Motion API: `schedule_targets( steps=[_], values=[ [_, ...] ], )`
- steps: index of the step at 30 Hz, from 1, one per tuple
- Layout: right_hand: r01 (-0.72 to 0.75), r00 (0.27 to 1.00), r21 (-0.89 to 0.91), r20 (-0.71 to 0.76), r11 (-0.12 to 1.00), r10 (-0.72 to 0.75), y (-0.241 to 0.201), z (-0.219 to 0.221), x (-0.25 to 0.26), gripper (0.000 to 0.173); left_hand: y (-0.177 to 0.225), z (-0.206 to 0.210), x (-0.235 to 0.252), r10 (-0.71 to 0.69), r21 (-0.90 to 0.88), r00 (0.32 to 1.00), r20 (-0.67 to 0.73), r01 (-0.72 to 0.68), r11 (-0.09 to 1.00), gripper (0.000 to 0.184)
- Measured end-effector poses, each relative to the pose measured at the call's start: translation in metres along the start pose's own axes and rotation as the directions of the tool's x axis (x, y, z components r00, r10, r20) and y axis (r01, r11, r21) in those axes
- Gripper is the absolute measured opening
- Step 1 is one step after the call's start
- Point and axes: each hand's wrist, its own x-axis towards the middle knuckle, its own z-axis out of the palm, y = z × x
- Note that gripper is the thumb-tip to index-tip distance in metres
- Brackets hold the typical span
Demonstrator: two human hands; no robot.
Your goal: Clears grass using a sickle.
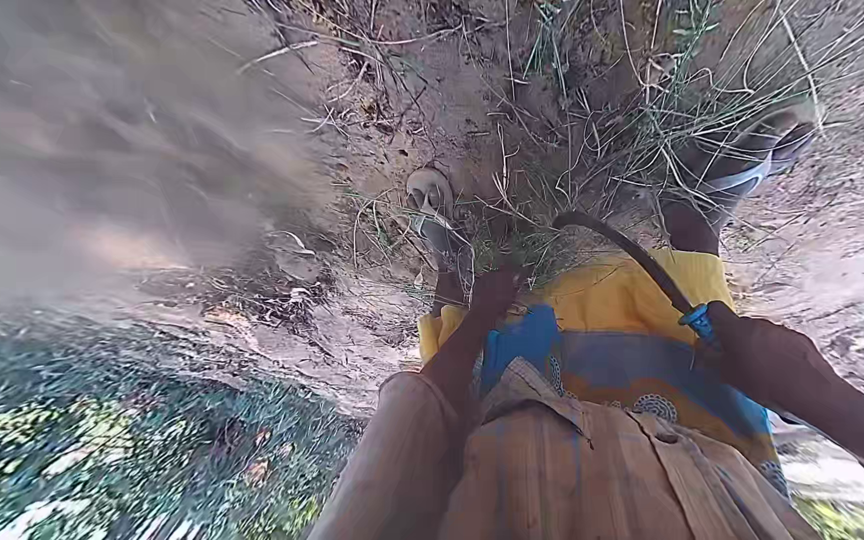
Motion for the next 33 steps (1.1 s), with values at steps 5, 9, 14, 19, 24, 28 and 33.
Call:
schedule_targets(
  steps=[5, 9, 14, 19, 24, 28, 33],
  values=[
    [0.004, 1.000, -0.001, 0.019, 1.000, -0.004, 0.030, 0.030, -0.037, 0.032, 0.012, 0.058, -0.020, -0.009, 0.044, 0.984, 0.177, 0.001, 0.999, 0.052],
    [0.261, 0.868, 0.086, -0.456, 0.961, -0.195, 0.006, 0.002, 0.011, 0.032, 0.065, -0.046, -0.011, 0.032, -0.100, 0.999, -0.036, -0.035, 0.994, 0.060],
    [0.053, 0.946, 0.152, -0.323, 0.987, -0.001, -0.010, -0.017, 0.064, 0.034, 0.073, -0.141, 0.039, -0.178, -0.532, 0.848, -0.499, -0.137, 0.836, 0.044],
    [-0.106, 0.994, 0.139, 0.034, 0.985, 0.102, 0.046, 0.033, 0.009, 0.037, 0.080, -0.118, 0.103, -0.314, -0.754, 0.896, -0.313, -0.033, 0.656, 0.076],
    [0.065, 0.948, 0.294, -0.317, 0.954, 0.033, 0.076, 0.042, -0.030, 0.044, 0.087, -0.101, 0.093, -0.263, -0.626, 0.921, -0.288, 0.027, 0.779, 0.063],
    [0.297, 0.876, 0.184, -0.443, 0.937, -0.191, 0.044, 0.001, 0.011, 0.043, 0.039, -0.074, 0.077, -0.044, -0.696, 0.950, -0.310, -0.195, 0.691, 0.045],
    [0.318, 0.888, 0.027, -0.357, 0.948, -0.288, -0.030, -0.037, 0.106, 0.029, 0.020, -0.083, 0.053, -0.012, -0.672, 0.934, -0.358, -0.248, 0.698, 0.043]
  ],
)
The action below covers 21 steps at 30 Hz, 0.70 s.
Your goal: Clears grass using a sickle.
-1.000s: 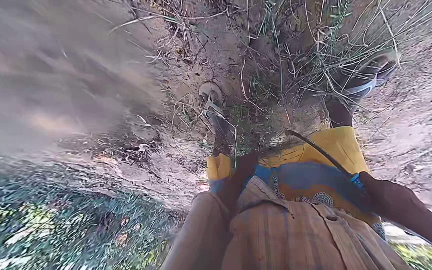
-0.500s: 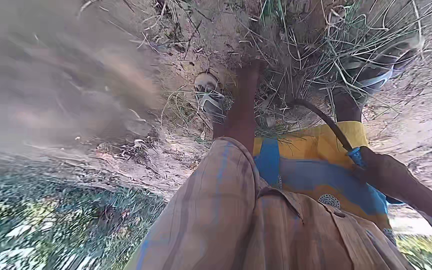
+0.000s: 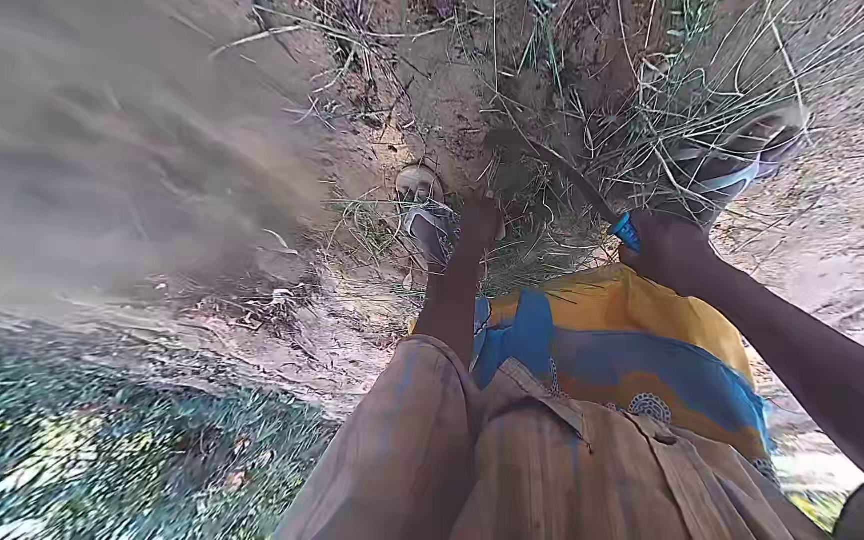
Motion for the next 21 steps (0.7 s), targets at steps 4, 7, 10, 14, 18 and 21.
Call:
schedule_targets(
  steps=[4, 7, 10, 14, 18, 21],
  values=[
    [-0.158, 0.974, -0.103, 0.147, 0.982, 0.173, 0.021, 0.007, -0.020, 0.032, -0.020, 0.003, -0.015, 0.040, 0.287, 0.995, 0.086, -0.063, 0.956, 0.039],
    [-0.262, 0.941, -0.114, 0.189, 0.958, 0.280, 0.049, 0.004, -0.104, 0.035, -0.071, 0.022, -0.047, -0.074, 0.548, 0.951, 0.299, -0.108, 0.830, 0.041],
    [-0.252, 0.960, -0.085, 0.107, 0.964, 0.260, 0.051, -0.004, -0.151, 0.035, -0.090, 0.055, -0.074, -0.255, 0.667, 0.819, 0.514, -0.195, 0.719, 0.038],
    [-0.031, 0.999, -0.101, -0.017, 0.994, 0.029, 0.033, -0.017, -0.102, 0.029, -0.020, 0.055, -0.060, -0.187, 0.692, 0.936, 0.299, -0.078, 0.718, 0.041],
    [0.106, 0.989, -0.132, -0.089, 0.986, -0.118, 0.001, -0.009, -0.013, 0.029, 0.003, 0.019, -0.008, 0.051, 0.524, 0.984, -0.172, 0.048, 0.850, 0.054],
    [0.037, 0.999, -0.207, 0.026, 0.978, -0.032, 0.005, 0.004, 0.001, 0.031, -0.029, 0.012, 0.016, -0.011, 0.528, 0.996, -0.089, 0.056, 0.848, 0.085]
  ],
)
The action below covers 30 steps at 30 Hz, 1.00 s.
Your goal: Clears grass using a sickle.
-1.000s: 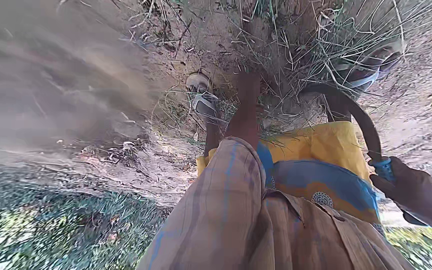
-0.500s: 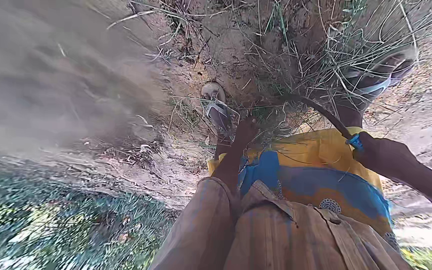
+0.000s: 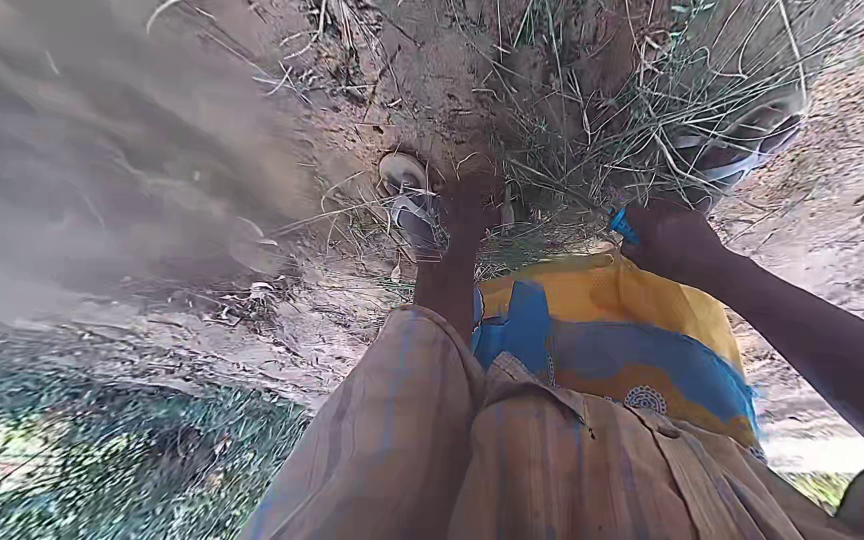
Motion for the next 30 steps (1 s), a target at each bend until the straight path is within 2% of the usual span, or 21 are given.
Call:
schedule_targets(
  steps=[2, 4, 5, 6, 9, 11, 14, 16, 18, 21, 23, 27, 29, 30],
  values=[
    [-0.052, 0.997, -0.012, 0.048, 0.999, 0.052, 0.024, 0.016, -0.029, 0.029, -0.007, 0.022, -0.008, -0.009, 0.131, 0.990, 0.141, -0.009, 0.991, 0.078],
    [-0.160, 0.971, -0.059, 0.171, 0.985, 0.168, 0.041, 0.015, -0.071, 0.026, -0.007, 0.044, -0.028, -0.009, 0.170, 0.970, 0.245, -0.033, 0.985, 0.073],
    [-0.201, 0.955, -0.065, 0.208, 0.977, 0.210, 0.045, 0.014, -0.093, 0.027, -0.010, 0.056, -0.041, -0.024, 0.164, 0.965, 0.262, -0.020, 0.986, 0.078],
    [-0.200, 0.959, -0.060, 0.190, 0.978, 0.208, 0.052, 0.014, -0.115, 0.028, -0.015, 0.070, -0.052, -0.018, 0.149, 0.964, 0.264, -0.022, 0.989, 0.078],
    [-0.084, 0.996, -0.022, 0.028, 0.996, 0.085, 0.059, 0.007, -0.141, 0.030, -0.014, 0.084, -0.073, -0.006, 0.236, 0.939, 0.343, -0.080, 0.968, 0.051],
    [-0.023, 1.000, 0.010, -0.014, 1.000, 0.023, 0.048, -0.002, -0.128, 0.027, -0.006, 0.086, -0.080, 0.000, 0.300, 0.908, 0.420, -0.139, 0.944, 0.047],
    [0.033, 0.997, 0.097, -0.078, 0.995, -0.026, 0.014, -0.007, -0.075, 0.025, -0.009, 0.072, -0.092, 0.074, 0.259, 0.872, 0.483, -0.224, 0.940, 0.048],
    [0.034, 0.992, 0.129, -0.126, 0.991, -0.018, -0.001, 0.004, -0.038, 0.026, -0.012, 0.071, -0.095, 0.079, 0.262, 0.856, 0.510, -0.243, 0.934, 0.053],
    [-0.049, 0.995, 0.151, -0.074, 0.987, 0.060, -0.001, 0.021, -0.018, 0.027, -0.020, 0.067, -0.097, 0.049, 0.254, 0.874, 0.484, -0.194, 0.948, 0.059],
    [-0.248, 0.956, 0.160, 0.203, 0.955, 0.214, 0.015, 0.022, -0.036, 0.043, -0.011, 0.010, -0.097, 0.050, 0.258, 0.912, 0.408, -0.168, 0.951, 0.063],
    [-0.239, 0.957, 0.196, 0.213, 0.951, 0.197, 0.027, 0.022, -0.064, 0.042, -0.003, -0.046, -0.093, 0.112, 0.277, 0.944, 0.311, -0.203, 0.939, 0.054],
    [-0.128, 0.979, 0.459, -0.085, 0.879, 0.187, 0.021, 0.005, -0.105, 0.037, 0.044, -0.165, -0.091, 0.239, 0.326, 0.970, 0.042, -0.239, 0.915, 0.043],
    [-0.017, 0.937, 0.664, -0.250, 0.747, 0.243, 0.002, -0.010, -0.105, 0.043, 0.081, -0.208, -0.095, 0.338, 0.401, 0.938, -0.070, -0.284, 0.871, 0.040],
    [0.035, 0.914, 0.757, -0.288, 0.653, 0.285, -0.011, -0.018, -0.102, 0.044, 0.103, -0.224, -0.097, 0.395, 0.450, 0.915, -0.082, -0.319, 0.834, 0.038]
  ],
)
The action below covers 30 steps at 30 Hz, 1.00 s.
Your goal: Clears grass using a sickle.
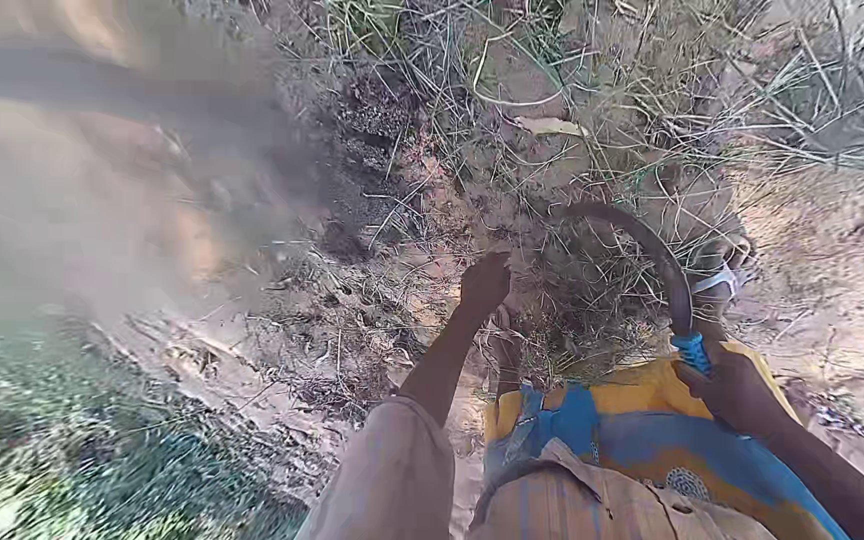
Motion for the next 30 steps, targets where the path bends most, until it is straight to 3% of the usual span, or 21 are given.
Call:
schedule_targets(
  steps=[3, 6, 8, 11, 15, 21, 25, 27, 30],
  values=[
    [-0.040, 0.990, 0.448, -0.101, 0.893, 0.095, -0.043, 0.025, 0.005, 0.041, 0.044, -0.053, 0.032, 0.206, 0.192, 0.979, 0.007, -0.203, 0.960, 0.041],
    [-0.053, 0.973, 0.722, -0.118, 0.690, 0.198, -0.067, 0.057, 0.008, 0.040, 0.080, -0.092, 0.071, 0.346, 0.349, 0.937, -0.044, -0.310, 0.884, 0.054],
    [-0.064, 0.969, 0.765, -0.104, 0.640, 0.222, -0.063, 0.073, 0.012, 0.037, 0.098, -0.122, 0.093, 0.294, 0.392, 0.945, -0.142, -0.219, 0.894, 0.064],
    [-0.074, 0.974, 0.751, -0.088, 0.656, 0.210, -0.054, 0.075, 0.017, 0.038, 0.108, -0.165, 0.115, 0.177, 0.419, 0.936, -0.303, -0.035, 0.907, 0.065],
    [-0.098, 0.983, 0.748, -0.028, 0.656, 0.180, -0.068, 0.053, 0.013, 0.036, 0.106, -0.185, 0.113, 0.123, 0.433, 0.939, -0.321, 0.029, 0.901, 0.055],
    [-0.044, 0.997, 0.760, -0.008, 0.648, 0.077, -0.088, -0.004, 0.014, 0.040, 0.145, -0.129, 0.046, 0.103, 0.370, 0.990, -0.097, -0.060, 0.927, 0.041],
    [0.016, 0.995, 0.691, -0.078, 0.722, 0.054, -0.077, -0.027, 0.020, 0.047, 0.201, -0.071, -0.041, 0.081, 0.255, 0.971, 0.226, -0.139, 0.957, 0.043],
    [0.004, 0.995, 0.629, -0.079, 0.777, 0.059, -0.067, -0.025, 0.025, 0.050, 0.217, -0.054, -0.085, 0.157, 0.131, 0.947, 0.280, -0.200, 0.971, 0.040],
    [-0.046, 0.994, 0.557, -0.055, 0.829, 0.093, -0.058, -0.018, 0.029, 0.051, 0.219, -0.066, -0.112, 0.206, 0.030, 0.934, 0.293, -0.225, 0.974, 0.037]
  ],
)
